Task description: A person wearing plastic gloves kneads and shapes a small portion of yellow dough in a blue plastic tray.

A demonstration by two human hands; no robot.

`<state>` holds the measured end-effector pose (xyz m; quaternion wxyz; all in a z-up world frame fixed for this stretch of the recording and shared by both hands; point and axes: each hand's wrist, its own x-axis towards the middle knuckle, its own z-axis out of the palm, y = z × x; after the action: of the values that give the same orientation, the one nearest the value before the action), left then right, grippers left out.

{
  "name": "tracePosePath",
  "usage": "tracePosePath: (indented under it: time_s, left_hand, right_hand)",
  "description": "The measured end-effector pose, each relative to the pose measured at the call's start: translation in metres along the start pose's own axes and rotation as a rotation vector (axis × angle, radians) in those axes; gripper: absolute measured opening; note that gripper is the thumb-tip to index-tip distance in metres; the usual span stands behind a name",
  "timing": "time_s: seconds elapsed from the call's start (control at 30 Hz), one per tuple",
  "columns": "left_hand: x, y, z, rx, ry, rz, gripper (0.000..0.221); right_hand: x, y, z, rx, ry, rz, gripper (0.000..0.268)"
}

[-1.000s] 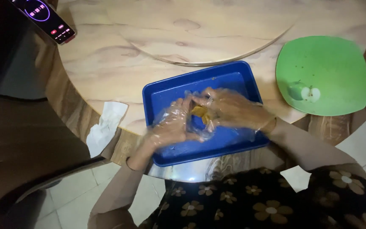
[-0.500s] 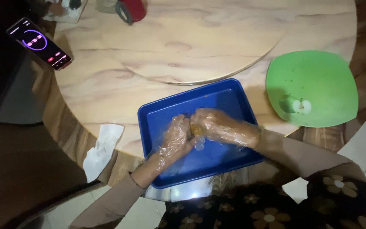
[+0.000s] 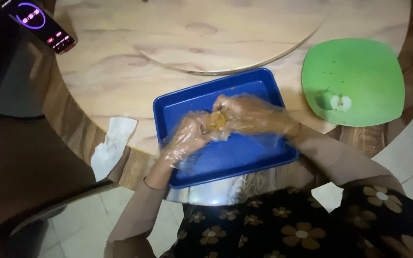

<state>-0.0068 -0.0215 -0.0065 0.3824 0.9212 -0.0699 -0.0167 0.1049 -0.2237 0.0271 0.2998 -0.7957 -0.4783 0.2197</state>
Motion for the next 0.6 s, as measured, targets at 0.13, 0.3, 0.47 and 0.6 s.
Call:
tracePosePath:
  time_s: [0.13,0.3,0.47,0.6]
  left_hand:
    - [-0.010,-0.007,0.007,-0.170,-0.116,0.066,0.047]
    - [-0.014,-0.015,0.018,0.584,-0.044,0.018,0.045]
    - [-0.026,0.024,0.005,0.662,-0.140,-0.125,0.094]
    - [-0.037,0.037,0.006,1.226,0.122,0.210,0.044]
  right_hand:
    - [-0.007,0.025,0.029,0.210,-0.064,-0.055,0.059]
    - [-0.004,-0.024,0.014,-0.337,0.027,-0.142,0.057]
    - [-0.003,0.004,0.060,-0.447,-0.027,-0.140,0.072]
    - [-0.009,-0.012,0.045,-0.013,-0.102,-0.081,0.058]
